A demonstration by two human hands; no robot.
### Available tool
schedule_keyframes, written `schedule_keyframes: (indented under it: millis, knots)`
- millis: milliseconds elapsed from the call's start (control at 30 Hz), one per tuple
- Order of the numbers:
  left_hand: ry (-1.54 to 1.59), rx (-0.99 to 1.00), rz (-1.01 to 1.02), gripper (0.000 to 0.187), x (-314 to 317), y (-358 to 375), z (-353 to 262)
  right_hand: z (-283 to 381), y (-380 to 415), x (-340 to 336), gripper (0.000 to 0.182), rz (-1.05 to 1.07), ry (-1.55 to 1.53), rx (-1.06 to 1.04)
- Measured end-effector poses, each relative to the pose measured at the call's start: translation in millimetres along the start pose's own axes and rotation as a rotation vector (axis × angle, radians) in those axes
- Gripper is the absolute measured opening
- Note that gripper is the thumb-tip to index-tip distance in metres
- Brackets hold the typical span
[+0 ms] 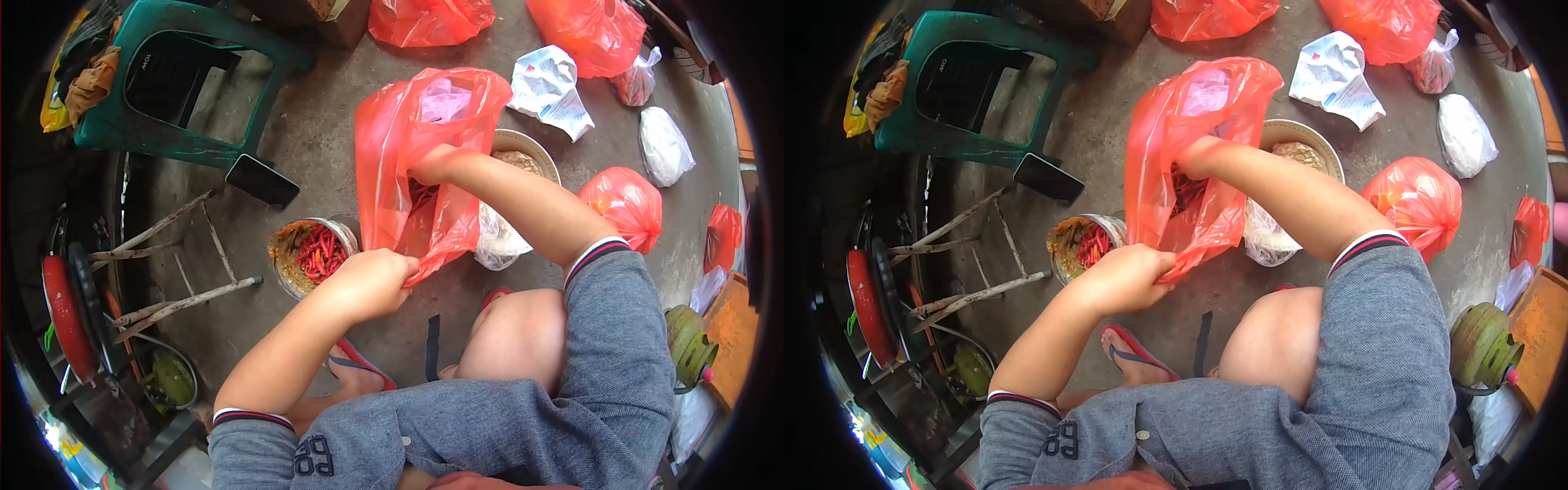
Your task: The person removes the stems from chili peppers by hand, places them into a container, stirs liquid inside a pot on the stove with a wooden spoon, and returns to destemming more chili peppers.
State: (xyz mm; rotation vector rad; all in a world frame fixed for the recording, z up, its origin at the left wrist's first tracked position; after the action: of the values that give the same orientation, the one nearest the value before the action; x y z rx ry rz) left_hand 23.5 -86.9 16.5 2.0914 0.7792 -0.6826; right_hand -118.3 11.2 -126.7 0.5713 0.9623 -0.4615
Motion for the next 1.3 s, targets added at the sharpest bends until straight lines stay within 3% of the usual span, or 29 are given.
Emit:
schedule_keyframes:
  millis: [33,100,167,233,267,300,333,500,600,633,700,767,833,900,1000,1100,1167,1200,1300]
  knots:
    - [-0.001,0.001,0.001,0.022,-5.9,6.0,-3.0,-1.1,-0.4,1.2,0.026,-0.001,0.000,0.001]
    - [-0.055,0.084,0.033,0.018,-15.3,16.9,-8.3,-4.0,-3.2,-6.7,0.029,-0.236,-0.073,-0.006]
    - [-0.049,0.089,0.044,0.026,-27.0,22.1,-16.1,6.2,7.2,-30.9,0.029,-0.318,-0.065,-0.036]
    - [-0.016,-0.062,0.108,0.042,-33.0,21.5,-17.2,14.2,11.5,-46.8,0.029,-0.399,-0.061,-0.065]
    - [0.089,-0.128,0.066,0.052,-28.2,18.6,-9.4,14.1,9.0,-44.2,0.030,-0.150,-0.263,0.027]
    - [0.205,-0.202,-0.029,0.049,-32.4,16.5,-7.8,11.9,8.5,-39.1,0.031,0.100,-0.461,0.118]
    - [0.205,-0.208,-0.123,0.046,-35.9,14.5,-5.7,12.7,4.8,-32.7,0.033,0.125,-0.508,-0.011]
    - [0.125,-0.175,-0.654,0.038,-37.1,4.1,22.1,22.3,22.6,-38.8,0.031,0.313,-0.716,-0.004]
    - [0.143,-0.056,-0.820,0.029,-36.0,-10.9,31.1,30.6,29.5,-53.7,0.031,0.336,-0.809,-0.090]
    - [0.143,-0.052,-0.821,0.029,-37.7,-13.6,30.7,33.7,30.5,-59.0,0.032,0.325,-0.830,-0.104]
    - [0.471,-0.286,-0.755,0.018,-36.6,-17.5,37.5,36.5,33.9,-65.0,0.034,0.312,-0.849,-0.117]
    - [0.507,-0.242,-0.837,0.010,-36.9,-16.9,42.4,32.4,35.9,-69.5,0.038,0.197,-0.885,0.031]
    - [0.439,-0.235,-0.960,0.011,-44.0,-11.0,45.2,28.6,41.8,-79.3,0.040,0.192,-0.892,0.037]
    - [0.438,-0.276,-0.941,0.011,-47.6,-7.5,45.3,25.7,44.6,-85.2,0.036,0.162,-0.978,0.088]
    - [0.379,-0.219,-1.016,0.011,-49.5,-5.8,40.7,28.1,39.9,-82.9,0.031,0.074,-0.914,-0.011]
    - [0.452,-0.170,-1.059,0.014,-50.5,-6.6,34.5,29.9,37.1,-82.3,0.028,-0.070,-0.791,-0.110]
    - [0.877,-0.194,-1.124,0.020,-46.9,-7.2,43.7,33.0,37.0,-85.1,0.027,-0.166,-0.746,-0.156]
    - [0.941,-0.215,-1.111,0.033,-48.2,-6.4,45.5,35.8,38.5,-89.1,0.026,-0.193,-0.710,-0.191]
    - [1.063,-0.175,-1.210,0.044,-49.9,-5.2,36.6,45.5,46.1,-96.8,0.025,-0.218,-0.713,-0.219]
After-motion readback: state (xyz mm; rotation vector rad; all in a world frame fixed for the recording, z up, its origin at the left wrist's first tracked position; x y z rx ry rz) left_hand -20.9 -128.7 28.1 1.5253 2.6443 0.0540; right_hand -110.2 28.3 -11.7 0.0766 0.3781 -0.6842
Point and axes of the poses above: each hand's wrist, its own y-axis away from the middle knuckle, its own x-axis out of the palm, z = x × y, the point moved 3 cm from there along -y, towards the middle knuckle, and after that the axes turned 12 degrees about -z, right-handed, at the moved point
